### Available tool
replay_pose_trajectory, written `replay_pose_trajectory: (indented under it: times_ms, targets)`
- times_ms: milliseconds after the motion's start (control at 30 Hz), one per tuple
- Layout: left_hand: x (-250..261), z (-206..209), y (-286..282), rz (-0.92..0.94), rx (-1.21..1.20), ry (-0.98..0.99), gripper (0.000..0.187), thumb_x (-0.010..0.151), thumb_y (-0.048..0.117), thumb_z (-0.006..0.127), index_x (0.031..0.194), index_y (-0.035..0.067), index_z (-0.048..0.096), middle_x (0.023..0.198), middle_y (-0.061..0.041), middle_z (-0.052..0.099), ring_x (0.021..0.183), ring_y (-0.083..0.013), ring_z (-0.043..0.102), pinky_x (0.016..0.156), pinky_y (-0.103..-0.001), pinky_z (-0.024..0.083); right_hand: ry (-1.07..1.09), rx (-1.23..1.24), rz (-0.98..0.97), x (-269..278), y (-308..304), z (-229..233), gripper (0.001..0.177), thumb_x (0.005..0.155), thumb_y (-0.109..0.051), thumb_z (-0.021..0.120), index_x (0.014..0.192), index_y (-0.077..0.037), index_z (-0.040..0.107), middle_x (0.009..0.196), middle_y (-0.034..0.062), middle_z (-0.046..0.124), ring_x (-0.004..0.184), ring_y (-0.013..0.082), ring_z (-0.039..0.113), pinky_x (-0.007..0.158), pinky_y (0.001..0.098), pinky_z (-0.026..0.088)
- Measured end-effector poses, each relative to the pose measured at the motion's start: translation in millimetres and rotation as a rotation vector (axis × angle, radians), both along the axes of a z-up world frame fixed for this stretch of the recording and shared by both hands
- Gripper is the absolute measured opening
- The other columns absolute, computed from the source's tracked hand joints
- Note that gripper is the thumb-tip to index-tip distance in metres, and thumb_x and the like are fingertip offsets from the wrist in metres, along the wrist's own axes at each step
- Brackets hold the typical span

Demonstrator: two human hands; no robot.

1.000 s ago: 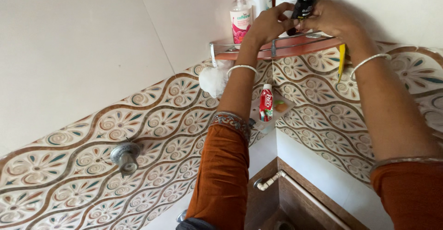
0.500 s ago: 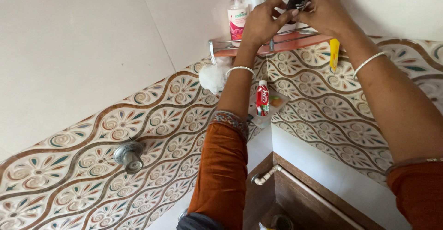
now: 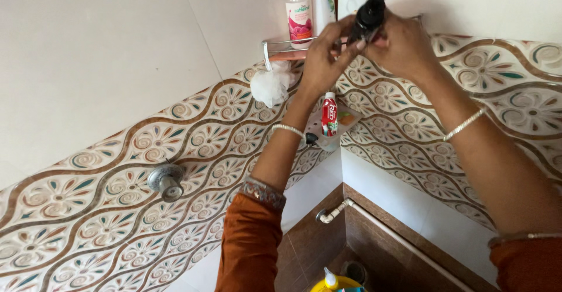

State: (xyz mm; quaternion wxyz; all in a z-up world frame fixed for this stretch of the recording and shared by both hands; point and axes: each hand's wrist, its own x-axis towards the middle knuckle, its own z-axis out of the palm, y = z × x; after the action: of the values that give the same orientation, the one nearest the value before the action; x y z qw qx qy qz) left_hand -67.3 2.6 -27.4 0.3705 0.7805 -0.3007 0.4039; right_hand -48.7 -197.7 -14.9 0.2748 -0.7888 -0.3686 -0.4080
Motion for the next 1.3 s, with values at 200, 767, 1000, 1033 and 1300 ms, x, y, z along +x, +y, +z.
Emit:
replay_pose_trajectory:
  times_ms: [200, 767, 1000, 1033, 1300]
  targets:
    - [-63.3, -80.6, 2.9, -0.128, -0.092, 0.141, 0.050, 0.093, 0.024, 0.075, 0.136, 0.005, 0.060, 0.129, -0.015, 0.068, 0.111, -0.0251, 0.072, 0.085, -0.034, 0.065, 0.322, 0.040, 0.115, -40.9, 4.9, -87.8, 0.037, 0.091, -0.028, 0.076, 0.121, -0.008, 0.067, 0.109, 0.0126, 0.075, 0.098, 0.0258, 0.075, 0.088, 0.0396, 0.060]
    - [-158.1, -343.3, -3.4, -0.205, -0.498, 0.737, 0.049, 0.092, 0.009, 0.073, 0.137, 0.000, 0.056, 0.116, -0.011, 0.068, 0.107, -0.0184, 0.065, 0.094, -0.033, 0.054, 0.922, 0.140, 0.288, -106.4, 29.3, -380.4, 0.049, 0.083, -0.011, 0.075, 0.129, -0.008, 0.060, 0.108, 0.0114, 0.077, 0.099, 0.0233, 0.076, 0.088, 0.0352, 0.059]
    - [-163.0, -406.9, -1.1, -0.275, -0.601, 0.859, 0.052, 0.089, 0.001, 0.070, 0.137, -0.001, 0.051, 0.120, -0.012, 0.067, 0.115, -0.0185, 0.065, 0.101, -0.033, 0.053, 1.035, 0.104, 0.219, -130.2, 31.3, -414.4, 0.055, 0.078, -0.006, 0.078, 0.130, -0.011, 0.062, 0.110, 0.0104, 0.077, 0.095, 0.0231, 0.077, 0.083, 0.0362, 0.062]
    - [-161.9, -416.2, 0.0, -0.271, -0.591, 0.855, 0.052, 0.089, 0.000, 0.071, 0.137, -0.002, 0.051, 0.120, -0.013, 0.067, 0.114, -0.0186, 0.065, 0.101, -0.033, 0.052, 1.065, 0.110, 0.208, -132.5, 31.9, -417.0, 0.054, 0.079, -0.006, 0.077, 0.131, -0.011, 0.061, 0.110, 0.0102, 0.076, 0.095, 0.0230, 0.077, 0.084, 0.0362, 0.061]
    - [-168.3, -464.1, -0.9, -0.252, -0.696, 0.926, 0.051, 0.088, -0.002, 0.070, 0.135, 0.002, 0.050, 0.123, -0.009, 0.065, 0.118, -0.0171, 0.062, 0.102, -0.033, 0.051, 1.124, 0.123, 0.230, -144.8, 26.3, -445.8, 0.046, 0.082, -0.003, 0.072, 0.127, -0.005, 0.061, 0.113, 0.0097, 0.076, 0.102, 0.0217, 0.074, 0.089, 0.0361, 0.058]
